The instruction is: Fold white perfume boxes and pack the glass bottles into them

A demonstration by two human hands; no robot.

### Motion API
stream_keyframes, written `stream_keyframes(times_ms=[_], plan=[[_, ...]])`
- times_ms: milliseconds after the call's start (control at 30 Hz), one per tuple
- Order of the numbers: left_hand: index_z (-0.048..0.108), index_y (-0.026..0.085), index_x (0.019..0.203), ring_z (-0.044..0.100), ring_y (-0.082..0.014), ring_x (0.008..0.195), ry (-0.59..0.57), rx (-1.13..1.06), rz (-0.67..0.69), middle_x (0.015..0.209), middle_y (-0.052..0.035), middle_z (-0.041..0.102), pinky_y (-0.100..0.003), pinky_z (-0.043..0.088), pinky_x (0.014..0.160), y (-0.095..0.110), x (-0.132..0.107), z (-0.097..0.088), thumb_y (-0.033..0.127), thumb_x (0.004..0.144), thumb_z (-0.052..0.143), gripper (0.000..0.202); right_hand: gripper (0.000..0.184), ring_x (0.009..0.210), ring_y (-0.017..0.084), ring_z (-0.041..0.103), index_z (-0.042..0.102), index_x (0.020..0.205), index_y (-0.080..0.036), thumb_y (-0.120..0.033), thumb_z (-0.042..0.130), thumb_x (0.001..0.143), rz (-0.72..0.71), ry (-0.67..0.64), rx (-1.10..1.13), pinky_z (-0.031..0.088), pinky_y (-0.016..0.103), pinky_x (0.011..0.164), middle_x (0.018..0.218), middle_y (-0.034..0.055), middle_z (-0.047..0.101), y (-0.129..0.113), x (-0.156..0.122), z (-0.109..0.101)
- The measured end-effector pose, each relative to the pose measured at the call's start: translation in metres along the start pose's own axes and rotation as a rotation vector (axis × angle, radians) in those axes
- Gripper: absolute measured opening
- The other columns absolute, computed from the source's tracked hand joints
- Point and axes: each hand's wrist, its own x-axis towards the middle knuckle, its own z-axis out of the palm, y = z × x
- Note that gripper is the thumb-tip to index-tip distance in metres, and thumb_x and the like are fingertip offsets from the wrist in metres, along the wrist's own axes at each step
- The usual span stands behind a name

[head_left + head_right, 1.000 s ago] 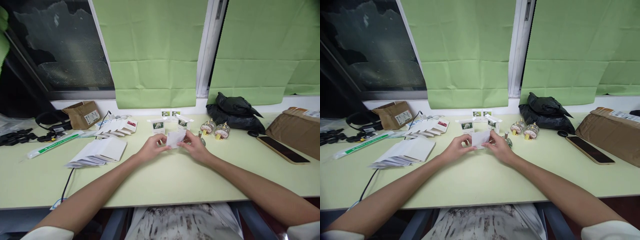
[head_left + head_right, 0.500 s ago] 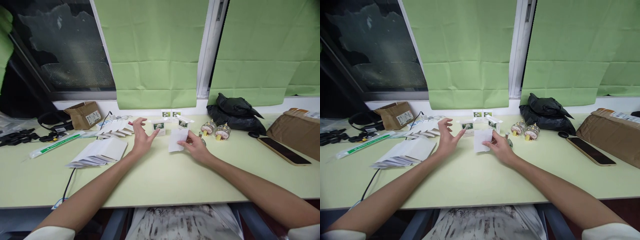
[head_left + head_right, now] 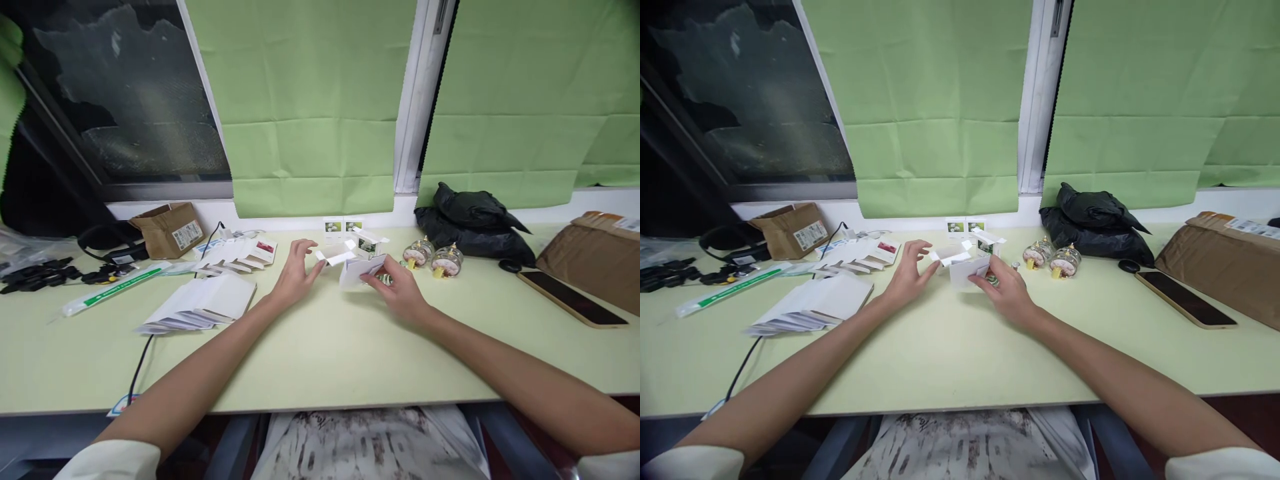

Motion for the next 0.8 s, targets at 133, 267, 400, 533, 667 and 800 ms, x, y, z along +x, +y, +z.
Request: stream_keyframes(times_ms=[133, 267, 400, 533, 667, 800], plan=[[0.045, 0.029, 0.148, 0.051, -0.0292, 0.139, -0.135, 0.003, 0.065, 0.157, -0.0141, 0.038, -0.052, 0.052, 0.110, 0.014, 0.000, -0.003, 0.022, 0.101, 0.056, 0.048, 0.023, 0.090, 0.024, 0.069, 0.061, 0.106, -0.025, -0.047, 0.067, 0.099, 0.003, -0.002, -0.025, 0.057, 0.035, 0.071, 0.101, 0.0055, 0.072, 0.001, 0.000, -0.001], [0.040, 0.026, 0.152, 0.045, -0.0296, 0.147, -0.267, -0.048, 0.201, 0.155, -0.0137, 0.046, -0.053, 0.044, 0.121, 0.019, -0.002, -0.005, 0.014, 0.095, 0.056, 0.060, 0.023, 0.091, 0.024, 0.070, 0.061, 0.104, -0.025, -0.047, 0.067, 0.099, 0.015, -0.017, -0.004, 0.059, 0.034, 0.071, 0.100, 0.0054, 0.073, 0.002, 0.000, 0.001], [0.045, 0.026, 0.146, 0.058, -0.0288, 0.132, -0.289, 0.014, 0.204, 0.144, -0.0125, 0.055, -0.047, 0.053, 0.110, 0.017, -0.002, 0.002, 0.025, 0.096, 0.066, 0.055, 0.023, 0.094, 0.025, 0.073, 0.062, 0.109, -0.026, -0.046, 0.067, 0.099, 0.042, -0.061, 0.068, 0.061, 0.035, 0.071, 0.102, 0.0048, 0.075, 0.002, -0.001, 0.002], [0.052, 0.026, 0.135, 0.065, -0.0242, 0.115, -0.257, 0.152, 0.166, 0.133, -0.0096, 0.059, -0.038, 0.058, 0.092, 0.013, -0.002, 0.008, 0.021, 0.104, 0.052, 0.032, 0.024, 0.094, 0.025, 0.074, 0.063, 0.109, -0.025, -0.045, 0.070, 0.098, 0.040, -0.056, 0.114, 0.062, 0.039, 0.081, 0.103, 0.0042, 0.075, 0.003, -0.001, 0.004], [0.056, 0.030, 0.139, 0.065, -0.0225, 0.114, -0.321, 0.245, 0.186, 0.147, -0.0091, 0.051, -0.035, 0.058, 0.087, 0.014, -0.004, -0.002, 0.018, 0.107, 0.041, 0.037, 0.027, 0.090, 0.023, 0.072, 0.062, 0.110, -0.025, -0.045, 0.074, 0.096, 0.007, 0.109, 0.178, 0.063, 0.039, 0.082, 0.100, 0.0038, 0.072, 0.000, 0.000, 0.005], [0.063, 0.031, 0.135, 0.056, -0.0269, 0.133, -0.373, 0.292, 0.179, 0.158, -0.0069, 0.043, -0.040, 0.055, 0.102, 0.021, -0.006, -0.016, 0.018, 0.106, 0.040, 0.039, 0.032, 0.093, 0.021, 0.070, 0.057, 0.116, -0.027, -0.040, 0.076, 0.094, -0.061, 0.301, 0.268, 0.062, 0.037, 0.083, 0.104, 0.0032, 0.069, -0.007, 0.003, 0.003]])
